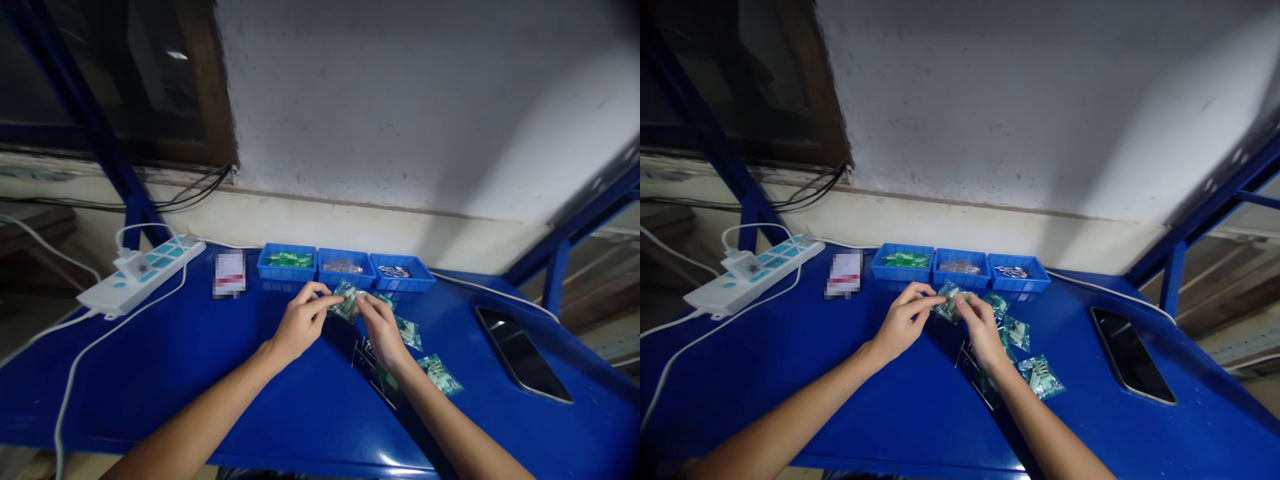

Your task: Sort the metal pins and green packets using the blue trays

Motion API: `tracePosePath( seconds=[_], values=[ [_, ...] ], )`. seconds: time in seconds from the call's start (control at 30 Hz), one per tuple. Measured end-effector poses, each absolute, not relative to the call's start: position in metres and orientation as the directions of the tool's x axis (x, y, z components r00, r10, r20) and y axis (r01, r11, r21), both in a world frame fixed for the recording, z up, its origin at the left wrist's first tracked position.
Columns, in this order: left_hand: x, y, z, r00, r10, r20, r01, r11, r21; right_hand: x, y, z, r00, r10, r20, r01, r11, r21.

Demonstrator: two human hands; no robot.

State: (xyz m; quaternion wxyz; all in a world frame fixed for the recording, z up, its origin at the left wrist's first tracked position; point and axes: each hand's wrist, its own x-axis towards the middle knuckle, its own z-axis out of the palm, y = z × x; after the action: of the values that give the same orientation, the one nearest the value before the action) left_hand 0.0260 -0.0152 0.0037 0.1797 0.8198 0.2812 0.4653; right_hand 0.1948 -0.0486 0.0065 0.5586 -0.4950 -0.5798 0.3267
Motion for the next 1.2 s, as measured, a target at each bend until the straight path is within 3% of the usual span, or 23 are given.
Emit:
tracePosePath(
  seconds=[0.13, 0.27, 0.37, 0.53, 0.63, 0.77, 0.87, 0.97, 1.1, 1.2],
  values=[
    [0.025, -0.016, 0.011, 0.427, 0.707, 0.564, 0.333, -0.703, 0.629, 0.190, -0.052, 0.010, 0.096, 0.963, 0.252, 0.234, 0.224, -0.946],
    [0.022, -0.015, 0.018, 0.440, 0.800, 0.408, 0.327, -0.566, 0.757, 0.187, -0.057, 0.013, 0.106, 0.925, 0.364, 0.440, 0.285, -0.852],
    [0.021, -0.013, 0.018, 0.482, 0.836, 0.261, 0.275, -0.427, 0.861, 0.187, -0.060, 0.012, -0.007, 0.875, 0.485, 0.559, 0.406, -0.723],
    [0.023, -0.008, 0.015, 0.455, 0.864, 0.215, 0.137, -0.307, 0.942, 0.186, -0.063, 0.011, -0.143, 0.833, 0.535, 0.568, 0.512, -0.645],
    [0.023, -0.009, 0.016, 0.350, 0.859, 0.375, 0.190, -0.457, 0.869, 0.185, -0.063, 0.013, -0.080, 0.830, 0.552, 0.531, 0.504, -0.681],
    [0.022, -0.012, 0.015, 0.375, 0.640, 0.671, 0.269, -0.768, 0.582, 0.186, -0.059, 0.018, 0.125, 0.862, 0.492, 0.465, 0.387, -0.796],
    [0.021, -0.013, 0.013, 0.441, 0.538, 0.719, 0.300, -0.843, 0.446, 0.188, -0.055, 0.016, 0.186, 0.914, 0.361, 0.346, 0.283, -0.894],
    [0.019, -0.014, 0.016, 0.520, 0.563, 0.643, 0.367, -0.826, 0.427, 0.187, -0.052, 0.009, 0.198, 0.948, 0.251, 0.252, 0.198, -0.947],
    [0.015, -0.012, 0.020, 0.642, 0.648, 0.411, 0.338, -0.720, 0.606, 0.186, -0.054, 0.005, 0.219, 0.925, 0.311, 0.293, 0.242, -0.925],
    [0.017, -0.008, 0.016, 0.587, 0.771, 0.248, 0.281, -0.481, 0.831, 0.186, -0.058, 0.008, 0.152, 0.869, 0.471, 0.451, 0.363, -0.816]
  ],
)
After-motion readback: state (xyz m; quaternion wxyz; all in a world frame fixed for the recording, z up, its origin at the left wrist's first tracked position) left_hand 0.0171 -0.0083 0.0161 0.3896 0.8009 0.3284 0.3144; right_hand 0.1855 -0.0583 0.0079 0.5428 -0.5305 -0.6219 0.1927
